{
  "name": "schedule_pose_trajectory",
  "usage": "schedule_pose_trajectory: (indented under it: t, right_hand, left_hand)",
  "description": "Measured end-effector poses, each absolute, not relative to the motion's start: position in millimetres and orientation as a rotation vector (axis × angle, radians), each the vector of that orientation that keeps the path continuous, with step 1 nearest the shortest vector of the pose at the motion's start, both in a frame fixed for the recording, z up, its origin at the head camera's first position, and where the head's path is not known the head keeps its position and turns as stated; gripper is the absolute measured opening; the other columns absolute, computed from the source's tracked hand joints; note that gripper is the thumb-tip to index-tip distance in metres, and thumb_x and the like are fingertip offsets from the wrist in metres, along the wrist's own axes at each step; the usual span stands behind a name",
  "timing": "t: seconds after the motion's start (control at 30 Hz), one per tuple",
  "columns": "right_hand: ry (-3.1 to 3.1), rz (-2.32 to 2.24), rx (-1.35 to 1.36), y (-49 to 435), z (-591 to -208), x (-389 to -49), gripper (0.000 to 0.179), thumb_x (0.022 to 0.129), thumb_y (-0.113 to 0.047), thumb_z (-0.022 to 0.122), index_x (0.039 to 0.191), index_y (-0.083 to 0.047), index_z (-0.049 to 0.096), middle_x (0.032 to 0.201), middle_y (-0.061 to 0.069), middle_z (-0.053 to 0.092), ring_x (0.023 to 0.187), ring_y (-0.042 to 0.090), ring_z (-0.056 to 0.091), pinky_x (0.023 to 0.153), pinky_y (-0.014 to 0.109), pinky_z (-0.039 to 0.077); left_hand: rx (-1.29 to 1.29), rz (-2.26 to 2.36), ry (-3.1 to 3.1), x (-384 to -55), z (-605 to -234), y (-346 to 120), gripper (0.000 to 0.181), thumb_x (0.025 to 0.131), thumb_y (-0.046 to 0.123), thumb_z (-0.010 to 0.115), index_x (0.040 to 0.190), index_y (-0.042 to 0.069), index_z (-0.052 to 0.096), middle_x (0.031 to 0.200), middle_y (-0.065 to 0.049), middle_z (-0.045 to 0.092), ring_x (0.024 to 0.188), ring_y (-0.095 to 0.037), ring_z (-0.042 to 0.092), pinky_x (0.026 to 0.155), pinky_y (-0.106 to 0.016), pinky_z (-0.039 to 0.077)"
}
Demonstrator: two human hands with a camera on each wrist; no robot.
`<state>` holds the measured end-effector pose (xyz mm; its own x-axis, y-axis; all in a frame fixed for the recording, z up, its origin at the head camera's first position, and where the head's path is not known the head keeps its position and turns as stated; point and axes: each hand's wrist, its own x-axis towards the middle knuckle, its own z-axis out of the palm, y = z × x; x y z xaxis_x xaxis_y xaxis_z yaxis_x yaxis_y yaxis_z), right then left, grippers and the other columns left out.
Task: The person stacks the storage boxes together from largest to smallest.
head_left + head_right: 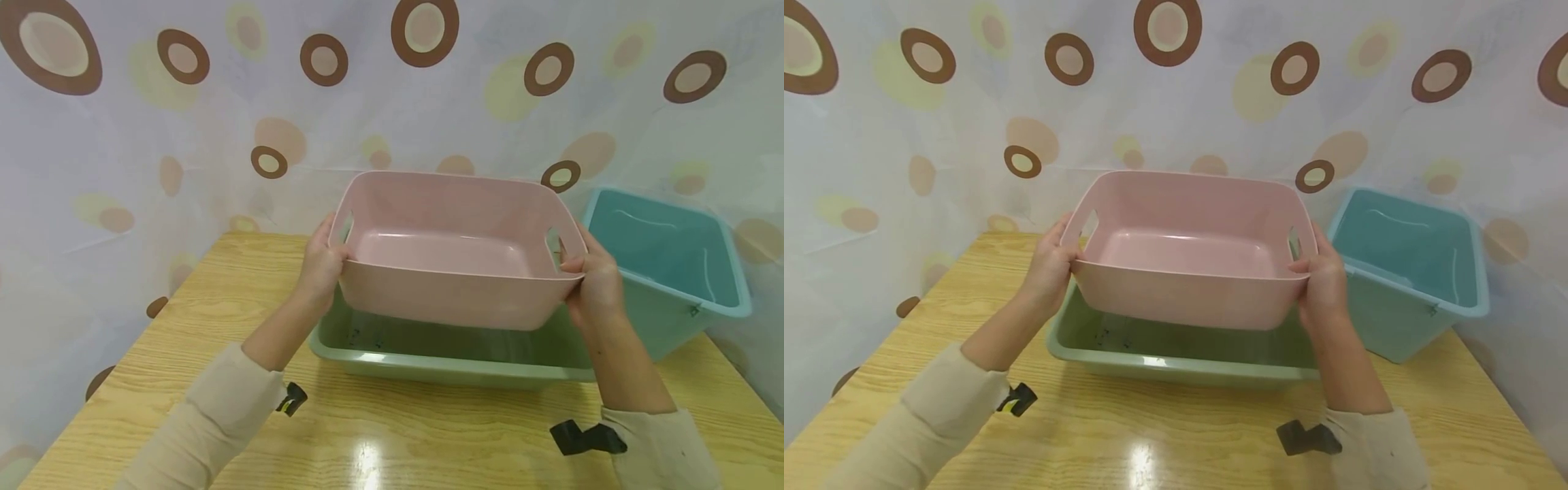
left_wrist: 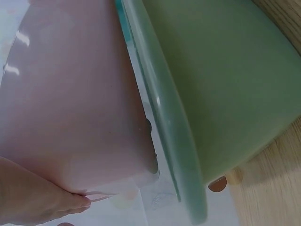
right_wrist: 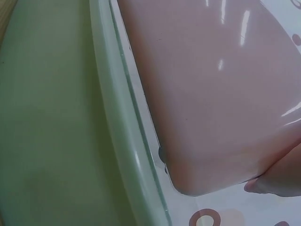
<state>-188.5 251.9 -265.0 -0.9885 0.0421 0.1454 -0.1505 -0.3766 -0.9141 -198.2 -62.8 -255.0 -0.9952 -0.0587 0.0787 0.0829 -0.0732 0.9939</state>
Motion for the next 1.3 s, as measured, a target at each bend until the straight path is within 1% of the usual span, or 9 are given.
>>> schedule_pose_trajectory:
  t: [0.2,0.4,0.6,0.8,1.03,1.3]
  right_hand:
    - [-1.73,2.494,0.151,254,-270,-189,0.076,0.079,0.012,0.014,0.15,-0.012,0.002,0.157,-0.003,0.0,0.143,0.007,-0.002,0.115,0.024,-0.002]
    - [-1.752,2.483,0.144,256,-274,-188,0.075,0.08,0.011,0.014,0.15,-0.013,0.001,0.157,-0.003,-0.001,0.143,0.011,-0.004,0.116,0.024,-0.004]
    - [-1.732,2.501,0.134,259,-279,-189,0.074,0.08,0.012,0.013,0.149,-0.01,0.0,0.157,-0.002,-0.001,0.144,0.01,-0.001,0.116,0.021,-0.001]
    - [-1.756,2.498,0.077,263,-285,-190,0.074,0.081,0.012,0.015,0.149,-0.011,0.0,0.157,-0.001,0.0,0.143,0.009,0.005,0.115,0.018,0.006]
    - [-1.784,2.492,0.098,264,-292,-190,0.076,0.079,0.013,0.016,0.149,-0.012,-0.001,0.157,-0.002,-0.002,0.144,0.011,0.001,0.116,0.021,0.003]
    - [-1.82,2.493,0.082,265,-297,-190,0.076,0.08,0.013,0.017,0.149,-0.013,-0.002,0.157,-0.002,-0.003,0.144,0.012,-0.002,0.116,0.023,-0.001]
  left_hand:
    - [-0.049,-2.233,-2.079,-199,-260,-63,0.078,0.07,-0.017,0.039,0.144,0.003,0.029,0.147,-0.013,0.033,0.134,-0.03,0.029,0.112,-0.045,0.025]
    - [-0.045,-2.235,-2.091,-199,-265,-62,0.076,0.07,-0.017,0.038,0.143,0.003,0.03,0.146,-0.016,0.034,0.132,-0.032,0.031,0.11,-0.047,0.026]
    - [-0.06,-2.242,-2.108,-198,-270,-59,0.079,0.069,-0.018,0.038,0.144,0.003,0.028,0.147,-0.015,0.033,0.134,-0.032,0.03,0.111,-0.048,0.025]
    - [-0.052,-2.224,-2.141,-197,-274,-57,0.081,0.067,-0.017,0.04,0.144,0.004,0.028,0.147,-0.016,0.033,0.134,-0.034,0.031,0.111,-0.049,0.025]
    - [-0.047,-2.224,-2.159,-197,-280,-56,0.083,0.065,-0.017,0.041,0.144,0.004,0.028,0.148,-0.015,0.032,0.136,-0.032,0.028,0.113,-0.049,0.021]
    - [-0.032,-2.218,-2.19,-197,-285,-56,0.083,0.066,-0.016,0.042,0.144,0.006,0.029,0.147,-0.014,0.032,0.134,-0.034,0.028,0.111,-0.051,0.023]
